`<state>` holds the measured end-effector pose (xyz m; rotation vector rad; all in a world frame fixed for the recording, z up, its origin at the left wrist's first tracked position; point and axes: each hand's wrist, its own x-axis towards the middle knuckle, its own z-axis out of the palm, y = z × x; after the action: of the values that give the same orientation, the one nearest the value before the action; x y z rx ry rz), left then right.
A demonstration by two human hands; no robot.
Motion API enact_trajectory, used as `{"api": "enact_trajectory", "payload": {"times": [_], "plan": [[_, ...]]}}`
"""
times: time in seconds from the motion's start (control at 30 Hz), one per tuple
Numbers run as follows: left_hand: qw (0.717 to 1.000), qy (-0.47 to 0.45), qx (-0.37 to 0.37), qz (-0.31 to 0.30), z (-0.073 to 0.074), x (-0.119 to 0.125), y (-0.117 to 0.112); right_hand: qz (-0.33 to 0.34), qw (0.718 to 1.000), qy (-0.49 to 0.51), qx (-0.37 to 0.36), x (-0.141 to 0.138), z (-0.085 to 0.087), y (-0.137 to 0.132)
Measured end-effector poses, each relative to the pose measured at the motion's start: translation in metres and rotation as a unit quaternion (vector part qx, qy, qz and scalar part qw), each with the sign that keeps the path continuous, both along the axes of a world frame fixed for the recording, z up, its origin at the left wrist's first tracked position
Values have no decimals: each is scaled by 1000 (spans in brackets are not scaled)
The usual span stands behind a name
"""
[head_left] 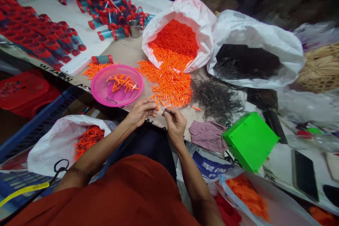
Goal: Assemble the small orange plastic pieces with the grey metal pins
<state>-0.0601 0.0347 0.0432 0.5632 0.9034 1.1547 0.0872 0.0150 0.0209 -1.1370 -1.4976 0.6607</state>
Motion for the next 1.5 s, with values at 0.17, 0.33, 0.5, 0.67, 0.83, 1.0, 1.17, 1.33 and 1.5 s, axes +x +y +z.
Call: {"api": "enact_trajectory", "payload": {"times": [0.17, 0.33, 0.5, 0.67, 0.83, 1.0, 1.17, 1.33, 1.5], "plan": [[1000, -14, 5, -18, 2, 0, -1, 31, 999, 32, -24, 2, 8, 5], [999, 4, 24, -26, 5, 2, -6, 71, 995, 20, -71, 6, 19, 8], [998, 41, 39, -16, 9, 3, -9, 108, 986, 57, -115, 6, 23, 9], [996, 69, 51, -11, 9, 5, -11, 119, 968, 123, -184, 2, 26, 8], [994, 71, 76, -12, 4, 5, -11, 102, 957, 155, -223, -1, 28, 8], [996, 60, 67, -22, 5, 6, -9, 99, 942, 201, -250, -5, 26, 10], [997, 50, 43, -29, 6, 7, -7, 109, 916, 249, -296, -6, 25, 14], [998, 29, 31, -40, 4, 6, -5, 122, 900, 270, -321, -5, 26, 15], [999, -8, 5, -50, 2, 4, -3, 141, 889, 280, -334, -5, 26, 15]]}}
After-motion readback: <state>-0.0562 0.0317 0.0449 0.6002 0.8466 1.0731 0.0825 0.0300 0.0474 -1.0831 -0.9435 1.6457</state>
